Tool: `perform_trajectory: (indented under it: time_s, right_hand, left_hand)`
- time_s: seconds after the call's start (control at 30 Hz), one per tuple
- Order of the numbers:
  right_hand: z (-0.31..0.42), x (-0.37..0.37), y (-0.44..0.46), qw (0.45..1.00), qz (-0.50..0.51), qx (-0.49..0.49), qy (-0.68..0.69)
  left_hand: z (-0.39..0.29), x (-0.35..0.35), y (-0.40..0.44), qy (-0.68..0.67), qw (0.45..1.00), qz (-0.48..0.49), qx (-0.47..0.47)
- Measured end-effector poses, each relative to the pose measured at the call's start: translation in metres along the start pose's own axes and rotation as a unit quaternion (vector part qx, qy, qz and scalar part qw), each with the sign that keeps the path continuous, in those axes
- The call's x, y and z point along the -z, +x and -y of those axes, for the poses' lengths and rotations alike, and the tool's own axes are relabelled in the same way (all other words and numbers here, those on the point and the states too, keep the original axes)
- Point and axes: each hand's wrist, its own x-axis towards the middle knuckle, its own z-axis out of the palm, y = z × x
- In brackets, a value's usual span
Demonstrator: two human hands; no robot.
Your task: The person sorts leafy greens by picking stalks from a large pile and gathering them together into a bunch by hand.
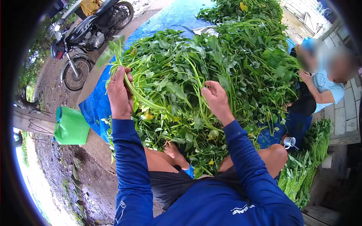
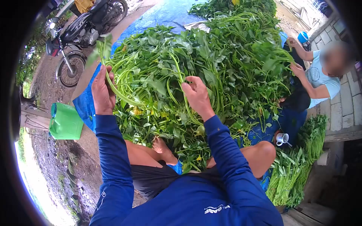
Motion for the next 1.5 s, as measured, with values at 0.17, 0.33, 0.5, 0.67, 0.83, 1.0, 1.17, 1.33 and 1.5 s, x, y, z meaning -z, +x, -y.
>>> perform_trajectory:
  time_s: [0.17,0.33,0.5,0.67,0.83,1.0,1.17,1.33,1.5]
  right_hand:
    - [0.031,0.023,0.008,0.938,0.190,-0.145,0.251]
    - [0.065,0.034,-0.002,0.883,0.242,-0.174,0.363]
    - [0.078,0.057,0.003,0.882,0.224,-0.123,0.396]
    - [0.104,0.071,0.000,0.949,0.094,-0.064,0.293]
    - [0.104,0.054,-0.009,0.990,-0.008,-0.030,0.140]
    - [0.092,0.047,-0.011,0.993,-0.080,0.011,0.090]
    - [0.090,0.047,-0.009,0.986,-0.160,0.049,0.024]
    - [0.087,0.048,-0.013,0.975,-0.161,0.113,-0.103]
    - [0.078,0.015,-0.067,0.996,0.022,0.011,0.086]
  left_hand:
    - [-0.014,0.009,-0.006,-0.006,0.999,0.030,0.018]
    - [-0.023,0.023,-0.005,-0.002,1.000,0.026,0.015]
    - [-0.030,0.040,-0.003,-0.017,1.000,0.001,0.008]
    - [-0.019,0.037,-0.004,0.044,0.998,0.034,0.003]
    - [0.000,-0.012,-0.036,0.156,0.972,0.167,0.052]
    - [0.030,-0.054,-0.076,0.167,0.942,0.281,0.078]
    - [0.050,-0.083,-0.114,0.131,0.941,0.291,0.115]
    - [0.057,-0.089,-0.118,0.131,0.944,0.280,0.115]
    - [0.078,-0.090,-0.121,0.133,0.936,0.294,0.141]
